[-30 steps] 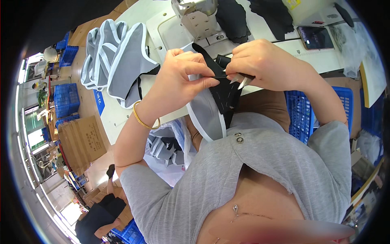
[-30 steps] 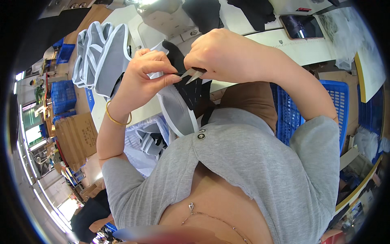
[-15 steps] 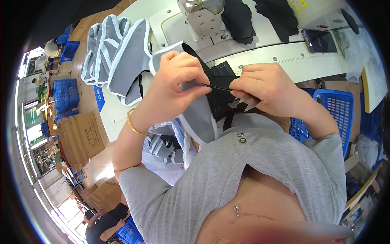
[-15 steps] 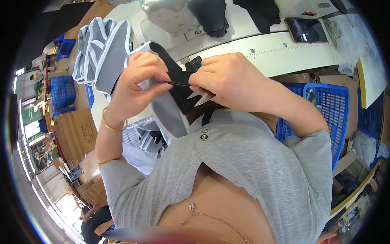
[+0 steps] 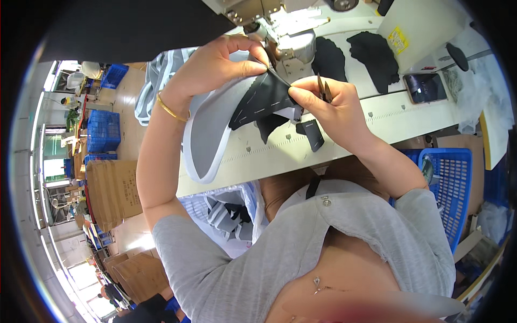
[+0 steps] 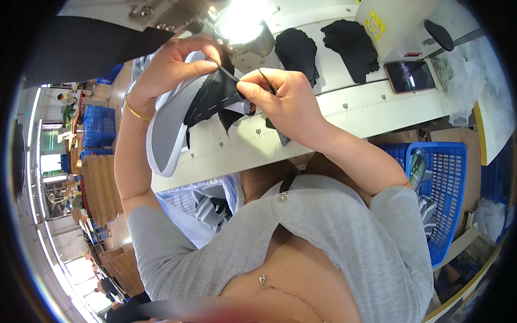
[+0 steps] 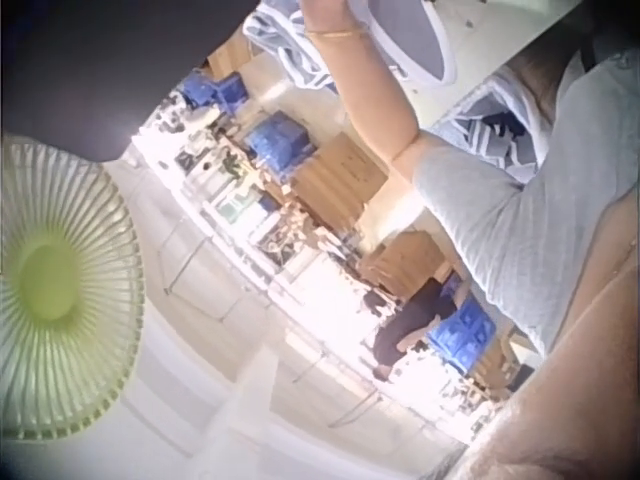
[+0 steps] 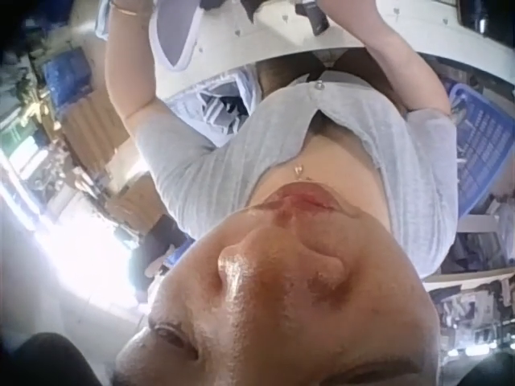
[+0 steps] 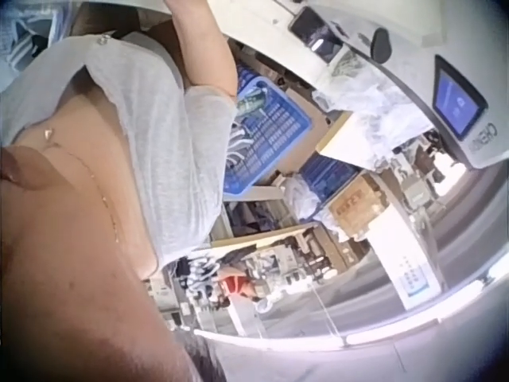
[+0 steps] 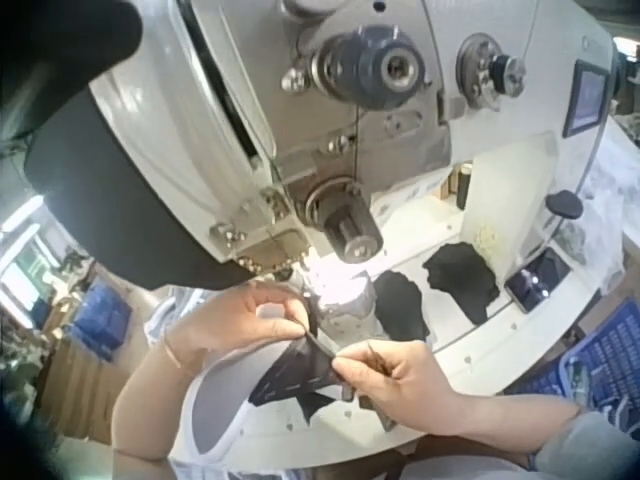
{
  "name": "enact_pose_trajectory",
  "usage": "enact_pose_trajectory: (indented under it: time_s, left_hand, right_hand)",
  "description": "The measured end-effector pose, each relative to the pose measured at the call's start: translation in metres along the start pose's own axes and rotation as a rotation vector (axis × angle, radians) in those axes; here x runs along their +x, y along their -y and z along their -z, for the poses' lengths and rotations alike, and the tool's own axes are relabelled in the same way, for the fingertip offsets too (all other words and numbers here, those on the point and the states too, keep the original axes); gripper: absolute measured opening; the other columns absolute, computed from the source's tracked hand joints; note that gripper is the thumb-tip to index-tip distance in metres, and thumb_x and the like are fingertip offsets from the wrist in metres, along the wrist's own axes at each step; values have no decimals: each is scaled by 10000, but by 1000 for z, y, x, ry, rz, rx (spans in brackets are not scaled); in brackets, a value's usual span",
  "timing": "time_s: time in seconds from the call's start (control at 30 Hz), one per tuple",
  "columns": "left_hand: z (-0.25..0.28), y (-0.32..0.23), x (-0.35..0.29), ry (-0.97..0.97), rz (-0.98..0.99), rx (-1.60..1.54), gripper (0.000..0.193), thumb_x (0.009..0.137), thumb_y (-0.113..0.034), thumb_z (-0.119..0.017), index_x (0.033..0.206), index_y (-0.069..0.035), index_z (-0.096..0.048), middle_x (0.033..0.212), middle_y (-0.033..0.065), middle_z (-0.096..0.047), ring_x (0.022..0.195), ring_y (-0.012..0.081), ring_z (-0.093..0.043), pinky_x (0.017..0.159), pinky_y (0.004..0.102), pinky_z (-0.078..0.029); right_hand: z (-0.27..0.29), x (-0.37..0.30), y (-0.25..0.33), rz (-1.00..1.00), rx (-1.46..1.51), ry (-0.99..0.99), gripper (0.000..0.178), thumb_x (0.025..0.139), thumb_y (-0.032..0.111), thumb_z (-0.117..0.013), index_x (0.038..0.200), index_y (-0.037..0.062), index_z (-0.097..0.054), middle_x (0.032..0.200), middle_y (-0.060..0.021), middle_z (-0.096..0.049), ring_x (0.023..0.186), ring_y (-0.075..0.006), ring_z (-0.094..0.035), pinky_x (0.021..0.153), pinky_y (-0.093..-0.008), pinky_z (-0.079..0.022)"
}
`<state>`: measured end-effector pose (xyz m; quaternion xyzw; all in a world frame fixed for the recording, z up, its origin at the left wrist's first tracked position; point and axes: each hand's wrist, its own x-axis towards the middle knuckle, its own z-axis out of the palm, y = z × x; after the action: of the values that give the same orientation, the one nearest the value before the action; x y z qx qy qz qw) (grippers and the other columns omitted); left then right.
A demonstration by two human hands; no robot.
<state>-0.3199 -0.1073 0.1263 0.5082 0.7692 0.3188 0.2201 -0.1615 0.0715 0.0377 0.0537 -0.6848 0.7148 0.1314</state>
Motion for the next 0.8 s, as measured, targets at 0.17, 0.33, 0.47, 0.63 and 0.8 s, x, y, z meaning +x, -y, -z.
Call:
enact_pose_trajectory:
  time_s: [0.17, 0.33, 0.47, 0.63, 0.8]
  left_hand:
    - [3, 11, 16, -154, 290, -272, 182, 893, -146, -712, 1056, -65, -693, 980, -10, -670, 907, 78, -596, 823, 234, -470]
    - [21, 60, 16, 11, 404, -359, 373, 1010, -283, -514, 1293, -68, -627, 1188, 44, -640, 1169, 111, -529, 1025, 218, -376]
    - [28, 53, 25, -104, 590, -279, 328, 991, -222, -552, 1250, -43, -642, 1221, 48, -624, 1108, 138, -586, 995, 255, -422]
    - [27, 36, 7, -295, 554, 7, 304, 988, -194, -549, 1228, -36, -650, 1201, 58, -628, 1080, 148, -599, 967, 261, -439]
    - [-32, -27, -90, -411, 444, 268, 282, 986, -166, -546, 1205, -29, -657, 1182, 68, -631, 1053, 159, -613, 938, 268, -457]
  right_hand:
    - [1, 20, 2, -32, 102, -68, 188, 931, 164, -654, 891, -14, -699, 688, 15, -617, 656, -47, -556, 611, -223, -439]
    - [-1, 34, 2, -16, 80, -139, 186, 932, 159, -655, 858, -8, -686, 700, 5, -623, 665, -56, -573, 627, -235, -460]
    - [2, 34, 1, -4, 141, -170, 177, 933, 156, -657, 858, -1, -689, 699, 4, -626, 668, -60, -580, 623, -236, -457]
    - [-8, 31, 3, -25, 216, -136, 164, 930, 148, -661, 859, 2, -687, 717, -2, -636, 683, -66, -591, 638, -233, -457]
    - [13, 31, -9, -57, 222, -199, 166, 931, 140, -658, 847, -1, -679, 723, -1, -636, 689, -70, -596, 648, -233, -463]
